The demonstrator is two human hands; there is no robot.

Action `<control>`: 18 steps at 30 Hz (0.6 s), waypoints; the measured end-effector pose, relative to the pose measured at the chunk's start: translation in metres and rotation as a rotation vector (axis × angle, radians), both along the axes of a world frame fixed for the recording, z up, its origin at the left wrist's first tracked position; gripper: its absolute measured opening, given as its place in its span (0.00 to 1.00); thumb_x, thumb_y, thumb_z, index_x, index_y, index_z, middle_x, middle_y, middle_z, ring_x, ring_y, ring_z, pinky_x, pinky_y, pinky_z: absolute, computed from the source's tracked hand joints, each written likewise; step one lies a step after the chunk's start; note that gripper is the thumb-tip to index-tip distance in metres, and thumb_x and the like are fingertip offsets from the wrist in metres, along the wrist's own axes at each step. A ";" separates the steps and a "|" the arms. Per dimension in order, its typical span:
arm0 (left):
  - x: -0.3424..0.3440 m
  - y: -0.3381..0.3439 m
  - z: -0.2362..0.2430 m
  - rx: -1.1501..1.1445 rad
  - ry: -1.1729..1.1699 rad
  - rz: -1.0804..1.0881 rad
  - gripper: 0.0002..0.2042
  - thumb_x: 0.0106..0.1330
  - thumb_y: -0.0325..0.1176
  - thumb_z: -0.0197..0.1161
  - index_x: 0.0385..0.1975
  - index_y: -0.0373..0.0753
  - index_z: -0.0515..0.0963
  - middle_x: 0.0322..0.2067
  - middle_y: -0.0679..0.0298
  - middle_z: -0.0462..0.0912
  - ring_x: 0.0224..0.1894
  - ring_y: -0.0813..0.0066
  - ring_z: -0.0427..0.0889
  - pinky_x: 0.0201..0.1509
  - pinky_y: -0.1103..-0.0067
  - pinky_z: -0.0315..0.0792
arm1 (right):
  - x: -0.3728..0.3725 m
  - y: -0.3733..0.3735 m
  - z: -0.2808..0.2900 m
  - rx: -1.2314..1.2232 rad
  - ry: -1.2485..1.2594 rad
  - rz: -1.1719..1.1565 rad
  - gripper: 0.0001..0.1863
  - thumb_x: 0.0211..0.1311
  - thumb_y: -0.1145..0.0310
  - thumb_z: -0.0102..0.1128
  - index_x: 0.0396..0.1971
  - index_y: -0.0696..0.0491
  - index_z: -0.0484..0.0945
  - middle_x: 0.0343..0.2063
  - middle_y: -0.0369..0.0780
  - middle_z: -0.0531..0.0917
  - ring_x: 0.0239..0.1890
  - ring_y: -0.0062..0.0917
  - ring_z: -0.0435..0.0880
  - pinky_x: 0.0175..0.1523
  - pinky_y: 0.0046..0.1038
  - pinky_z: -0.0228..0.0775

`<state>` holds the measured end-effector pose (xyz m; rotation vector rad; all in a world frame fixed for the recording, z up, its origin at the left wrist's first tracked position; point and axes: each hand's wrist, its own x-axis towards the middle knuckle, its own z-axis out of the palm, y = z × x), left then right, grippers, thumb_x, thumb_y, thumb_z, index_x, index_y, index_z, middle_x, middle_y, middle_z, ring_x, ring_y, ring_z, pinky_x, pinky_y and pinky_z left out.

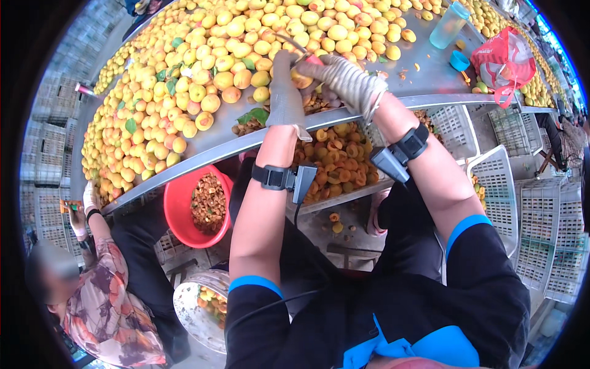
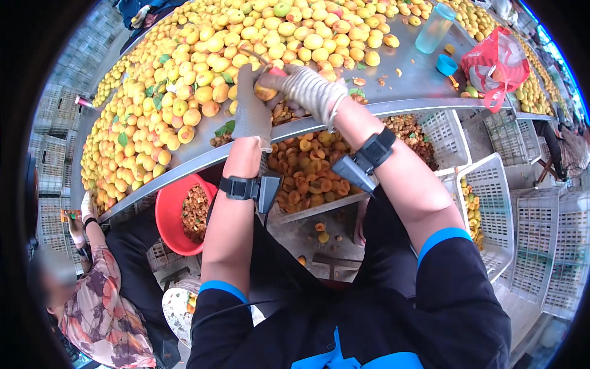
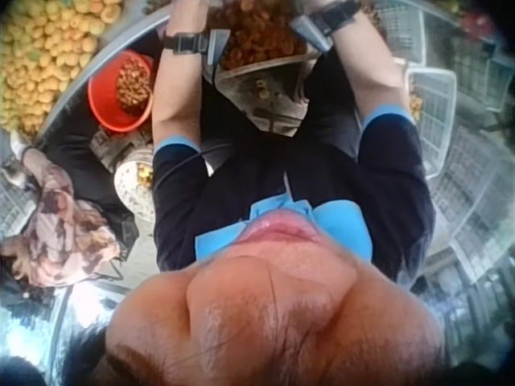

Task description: Using a small paring knife to slice apricots in half and remove the pits on a large metal sorting table.

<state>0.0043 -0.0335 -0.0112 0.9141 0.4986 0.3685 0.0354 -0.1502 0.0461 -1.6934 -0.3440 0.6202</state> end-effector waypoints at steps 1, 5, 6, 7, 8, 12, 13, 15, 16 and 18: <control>-0.001 -0.003 0.000 -0.062 -0.064 -0.050 0.24 0.66 0.55 0.53 0.45 0.37 0.72 0.39 0.59 0.78 0.40 0.72 0.79 0.42 0.73 0.75 | -0.009 0.004 -0.002 -0.051 -0.018 -0.014 0.27 0.57 0.46 0.65 0.43 0.54 0.75 0.11 0.31 0.68 0.10 0.14 0.67 0.14 0.19 0.53; -0.005 0.004 0.005 -0.204 -0.174 0.014 0.24 0.65 0.58 0.52 0.37 0.38 0.72 0.35 0.60 0.79 0.35 0.70 0.81 0.36 0.74 0.77 | -0.007 -0.004 -0.003 0.042 0.056 0.071 0.27 0.58 0.47 0.64 0.46 0.55 0.75 0.17 0.33 0.74 0.13 0.15 0.69 0.17 0.21 0.59; -0.007 0.005 0.005 -0.217 -0.167 0.026 0.23 0.66 0.58 0.52 0.34 0.41 0.71 0.29 0.63 0.79 0.28 0.73 0.80 0.29 0.79 0.76 | -0.002 -0.003 -0.005 0.031 0.043 0.049 0.23 0.61 0.51 0.62 0.46 0.53 0.75 0.20 0.33 0.77 0.13 0.15 0.70 0.17 0.21 0.60; -0.008 0.008 0.005 -0.251 -0.145 0.025 0.22 0.66 0.58 0.52 0.33 0.41 0.71 0.28 0.63 0.79 0.27 0.74 0.79 0.28 0.81 0.74 | -0.001 -0.001 -0.008 0.180 0.100 -0.025 0.18 0.65 0.54 0.59 0.46 0.51 0.76 0.22 0.34 0.79 0.13 0.15 0.71 0.17 0.19 0.60; -0.009 0.010 0.004 -0.294 -0.092 0.030 0.22 0.66 0.58 0.52 0.33 0.42 0.71 0.27 0.64 0.79 0.25 0.75 0.78 0.26 0.82 0.73 | 0.003 -0.003 -0.009 0.138 0.090 -0.036 0.17 0.66 0.56 0.57 0.46 0.52 0.75 0.23 0.34 0.80 0.13 0.15 0.71 0.17 0.19 0.60; -0.009 0.018 -0.002 -0.355 -0.047 -0.096 0.20 0.69 0.55 0.49 0.37 0.41 0.72 0.27 0.63 0.76 0.21 0.77 0.71 0.21 0.84 0.63 | 0.004 -0.005 -0.014 0.055 -0.022 -0.085 0.17 0.68 0.56 0.55 0.43 0.55 0.73 0.21 0.36 0.78 0.11 0.16 0.69 0.15 0.21 0.61; -0.009 0.020 -0.003 -0.362 -0.058 -0.140 0.20 0.70 0.53 0.48 0.39 0.40 0.72 0.29 0.62 0.75 0.21 0.77 0.70 0.20 0.83 0.60 | 0.003 -0.006 -0.014 0.078 0.002 -0.080 0.17 0.68 0.55 0.54 0.42 0.54 0.73 0.21 0.36 0.77 0.11 0.17 0.69 0.15 0.21 0.61; -0.008 0.024 -0.004 -0.402 -0.040 -0.174 0.19 0.70 0.53 0.49 0.36 0.40 0.74 0.26 0.63 0.77 0.20 0.78 0.72 0.20 0.83 0.63 | 0.000 -0.008 -0.011 0.092 0.039 -0.085 0.17 0.69 0.54 0.52 0.41 0.54 0.74 0.20 0.36 0.76 0.11 0.17 0.69 0.15 0.22 0.61; -0.008 0.026 -0.004 -0.414 -0.031 -0.204 0.19 0.69 0.52 0.49 0.35 0.41 0.75 0.25 0.64 0.78 0.19 0.78 0.72 0.20 0.84 0.64 | -0.002 -0.010 -0.009 0.073 0.044 -0.069 0.17 0.70 0.54 0.51 0.41 0.54 0.74 0.18 0.35 0.76 0.11 0.17 0.69 0.15 0.21 0.59; -0.009 0.030 -0.003 -0.447 -0.093 -0.298 0.18 0.69 0.50 0.50 0.36 0.40 0.75 0.25 0.63 0.79 0.20 0.78 0.73 0.19 0.84 0.64 | -0.004 -0.012 -0.005 0.047 0.029 -0.031 0.18 0.71 0.53 0.49 0.41 0.54 0.74 0.15 0.33 0.74 0.10 0.16 0.68 0.15 0.19 0.57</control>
